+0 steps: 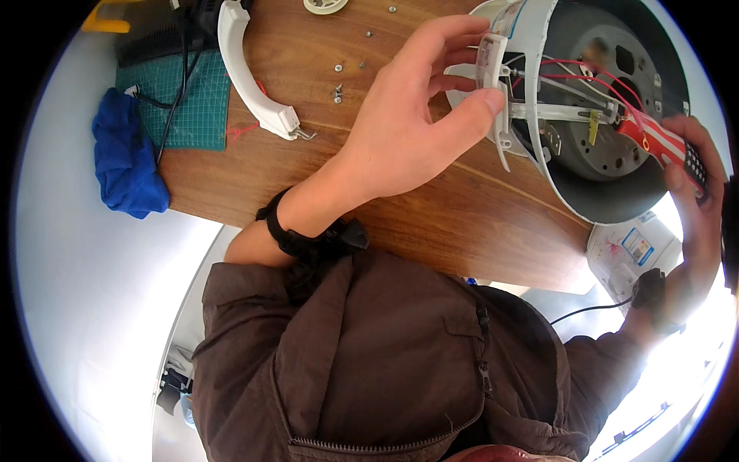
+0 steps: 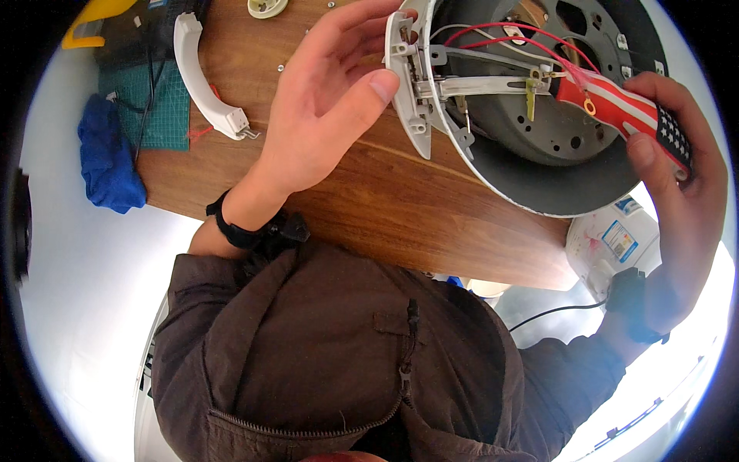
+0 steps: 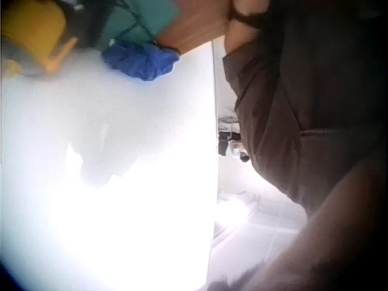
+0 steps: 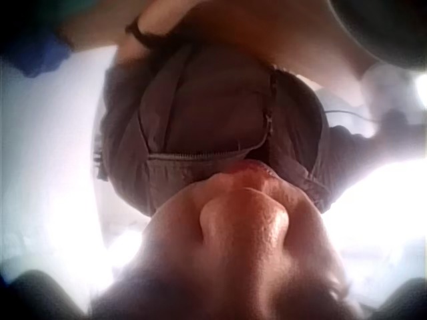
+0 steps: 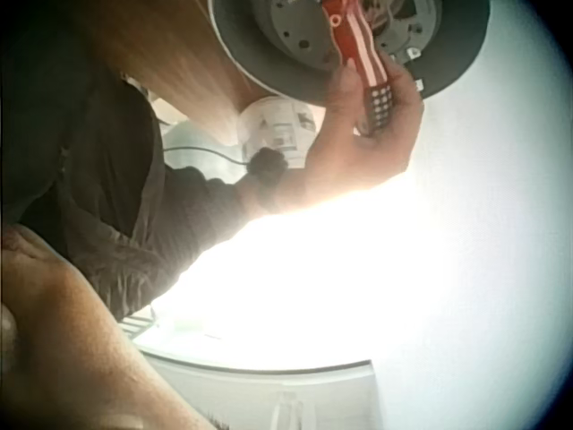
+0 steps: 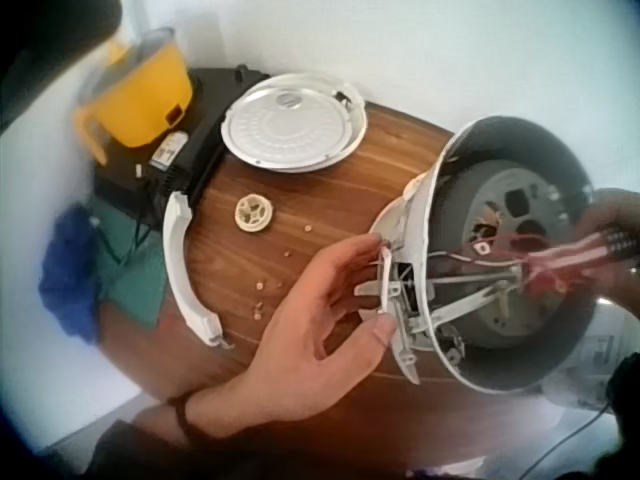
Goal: The person disassembles a white rice cooker, removes the lid and internal components, and uses a screwdriver to adjust wiring and secure parts inside the base. They handle screws, wires, and plastic components while working at a wooden table.
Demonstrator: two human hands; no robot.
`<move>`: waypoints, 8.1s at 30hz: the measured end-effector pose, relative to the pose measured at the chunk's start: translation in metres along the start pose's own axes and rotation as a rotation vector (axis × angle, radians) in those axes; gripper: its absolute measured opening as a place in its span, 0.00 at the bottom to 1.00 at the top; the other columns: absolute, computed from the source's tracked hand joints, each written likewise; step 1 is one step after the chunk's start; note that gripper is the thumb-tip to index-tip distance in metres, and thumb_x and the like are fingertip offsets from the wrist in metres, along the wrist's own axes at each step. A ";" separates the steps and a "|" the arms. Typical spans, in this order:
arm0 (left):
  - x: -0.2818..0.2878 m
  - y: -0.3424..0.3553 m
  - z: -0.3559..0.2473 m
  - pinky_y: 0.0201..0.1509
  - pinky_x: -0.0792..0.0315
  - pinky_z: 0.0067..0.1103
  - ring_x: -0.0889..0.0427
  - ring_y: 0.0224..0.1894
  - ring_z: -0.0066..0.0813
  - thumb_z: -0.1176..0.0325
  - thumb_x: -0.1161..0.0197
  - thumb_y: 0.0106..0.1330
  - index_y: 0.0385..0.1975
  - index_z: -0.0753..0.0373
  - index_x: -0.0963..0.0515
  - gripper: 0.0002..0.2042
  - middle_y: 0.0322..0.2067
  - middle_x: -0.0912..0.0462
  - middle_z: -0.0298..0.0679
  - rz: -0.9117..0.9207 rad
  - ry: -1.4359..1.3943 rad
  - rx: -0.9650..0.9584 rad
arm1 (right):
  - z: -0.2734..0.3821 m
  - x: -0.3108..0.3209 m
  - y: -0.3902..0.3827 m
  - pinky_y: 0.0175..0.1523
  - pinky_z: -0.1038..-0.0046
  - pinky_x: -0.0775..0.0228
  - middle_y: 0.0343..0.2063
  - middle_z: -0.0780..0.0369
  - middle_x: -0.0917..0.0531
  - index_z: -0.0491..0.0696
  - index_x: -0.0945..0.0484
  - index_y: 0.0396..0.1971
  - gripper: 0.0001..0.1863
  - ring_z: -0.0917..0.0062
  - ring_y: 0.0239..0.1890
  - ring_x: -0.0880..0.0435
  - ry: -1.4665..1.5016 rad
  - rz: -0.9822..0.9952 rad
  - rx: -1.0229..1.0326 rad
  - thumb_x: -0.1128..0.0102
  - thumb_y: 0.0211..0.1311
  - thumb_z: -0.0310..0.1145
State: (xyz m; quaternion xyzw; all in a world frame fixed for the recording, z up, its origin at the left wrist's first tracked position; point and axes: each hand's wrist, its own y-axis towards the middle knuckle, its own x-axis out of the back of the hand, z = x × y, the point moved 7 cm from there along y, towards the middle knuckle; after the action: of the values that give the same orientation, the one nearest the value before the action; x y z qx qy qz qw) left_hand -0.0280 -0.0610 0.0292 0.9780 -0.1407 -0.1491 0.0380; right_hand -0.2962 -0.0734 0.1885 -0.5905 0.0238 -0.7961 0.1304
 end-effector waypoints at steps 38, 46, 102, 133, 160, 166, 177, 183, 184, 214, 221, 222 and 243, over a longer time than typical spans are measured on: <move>-0.019 -0.010 -0.003 0.70 0.34 0.30 0.26 0.66 0.36 0.60 0.58 0.82 0.71 0.74 0.41 0.27 0.64 0.27 0.49 -0.048 0.137 0.219 | -0.003 -0.012 -0.010 0.44 0.75 0.23 0.49 0.58 0.17 0.44 0.28 0.61 0.32 0.74 0.40 0.15 0.309 -0.490 0.272 0.31 0.66 0.48; -0.030 -0.007 -0.006 0.68 0.33 0.27 0.24 0.64 0.32 0.63 0.62 0.83 0.72 0.75 0.42 0.25 0.63 0.26 0.47 -0.063 0.039 0.228 | 0.011 -0.004 -0.016 0.45 0.75 0.22 0.49 0.58 0.17 0.45 0.29 0.62 0.32 0.73 0.41 0.15 0.235 -0.246 0.317 0.32 0.67 0.49; -0.024 -0.024 0.012 0.44 0.29 0.22 0.26 0.36 0.22 0.68 0.53 0.80 0.70 0.73 0.38 0.23 0.39 0.21 0.40 -0.142 -0.015 0.086 | 0.007 0.007 0.004 0.28 0.84 0.44 0.39 0.65 0.16 0.51 0.27 0.63 0.24 0.90 0.24 0.32 -0.030 -0.018 -0.059 0.50 0.79 0.52; -0.026 -0.025 0.019 0.63 0.30 0.28 0.23 0.57 0.34 0.66 0.53 0.80 0.66 0.73 0.36 0.21 0.56 0.22 0.49 -0.146 -0.207 0.272 | 0.018 0.001 0.001 0.25 0.85 0.46 0.34 0.68 0.17 0.50 0.25 0.59 0.23 0.91 0.22 0.34 0.020 -0.090 -0.026 0.48 0.77 0.51; -0.025 -0.027 0.015 0.55 0.28 0.23 0.25 0.52 0.26 0.68 0.51 0.80 0.69 0.70 0.40 0.22 0.56 0.26 0.46 -0.101 -0.135 0.175 | 0.002 0.010 -0.005 0.26 0.87 0.42 0.43 0.61 0.16 0.46 0.27 0.60 0.29 0.89 0.24 0.30 0.025 -0.085 -0.060 0.49 0.76 0.56; -0.023 -0.026 0.016 0.58 0.27 0.27 0.25 0.56 0.33 0.68 0.49 0.78 0.69 0.70 0.40 0.23 0.58 0.29 0.49 -0.117 -0.096 0.106 | -0.010 0.015 -0.014 0.25 0.86 0.43 0.42 0.60 0.16 0.45 0.28 0.59 0.29 0.89 0.22 0.32 0.071 -0.073 -0.087 0.51 0.77 0.56; -0.023 -0.018 0.010 0.64 0.29 0.32 0.27 0.62 0.38 0.68 0.46 0.76 0.71 0.70 0.42 0.26 0.64 0.33 0.53 -0.043 -0.069 0.143 | -0.032 0.034 -0.062 0.27 0.86 0.44 0.39 0.60 0.15 0.45 0.28 0.58 0.31 0.90 0.21 0.33 0.137 -0.204 -0.236 0.54 0.77 0.59; -0.013 -0.017 -0.051 0.66 0.34 0.31 0.32 0.65 0.37 0.65 0.41 0.75 0.69 0.72 0.37 0.27 0.65 0.33 0.49 -0.166 0.553 -0.482 | -0.022 0.025 -0.081 0.26 0.87 0.49 0.31 0.65 0.18 0.44 0.27 0.56 0.34 0.92 0.21 0.35 0.233 -0.277 -0.277 0.50 0.74 0.63; -0.015 -0.015 -0.059 0.63 0.33 0.29 0.30 0.62 0.35 0.64 0.38 0.73 0.66 0.71 0.32 0.26 0.62 0.29 0.48 -0.135 0.580 -0.529 | -0.021 0.022 -0.082 0.26 0.87 0.50 0.31 0.66 0.19 0.44 0.27 0.56 0.34 0.93 0.21 0.35 0.290 -0.264 -0.295 0.49 0.73 0.63; -0.040 -0.030 -0.098 0.31 0.27 0.22 0.19 0.31 0.31 0.85 0.26 0.51 0.36 0.66 0.14 0.12 0.32 0.14 0.40 0.042 0.671 -0.565 | 0.003 0.015 -0.099 0.48 0.77 0.30 0.50 0.58 0.21 0.45 0.27 0.54 0.25 0.80 0.43 0.21 0.203 -0.300 0.041 0.45 0.72 0.52; -0.045 -0.025 -0.107 0.32 0.26 0.24 0.19 0.31 0.35 0.85 0.25 0.48 0.35 0.66 0.15 0.14 0.32 0.15 0.39 0.149 0.799 -0.657 | 0.018 0.021 -0.108 0.56 0.71 0.29 0.53 0.55 0.25 0.45 0.27 0.55 0.22 0.71 0.54 0.24 0.151 -0.228 0.294 0.35 0.62 0.35; -0.047 -0.024 -0.109 0.32 0.26 0.24 0.19 0.31 0.36 0.85 0.25 0.48 0.35 0.66 0.15 0.14 0.32 0.15 0.40 0.161 0.846 -0.686 | 0.023 0.018 -0.110 0.56 0.71 0.29 0.52 0.55 0.24 0.45 0.27 0.54 0.23 0.70 0.53 0.24 0.165 -0.219 0.296 0.34 0.60 0.32; -0.102 0.086 -0.153 0.66 0.31 0.32 0.25 0.65 0.33 0.52 0.34 0.71 0.70 0.61 0.31 0.32 0.62 0.22 0.42 0.789 0.695 -0.504 | 0.007 -0.082 -0.116 0.34 0.82 0.33 0.32 0.66 0.21 0.41 0.26 0.55 0.24 0.86 0.29 0.25 1.356 -0.028 0.138 0.42 0.72 0.45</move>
State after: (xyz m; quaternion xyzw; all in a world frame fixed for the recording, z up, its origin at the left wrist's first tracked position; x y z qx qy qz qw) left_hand -0.0981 -0.1091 0.2134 0.8040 -0.4338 0.1770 0.3662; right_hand -0.2884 0.0584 0.1363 0.0483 0.0419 -0.9915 0.1136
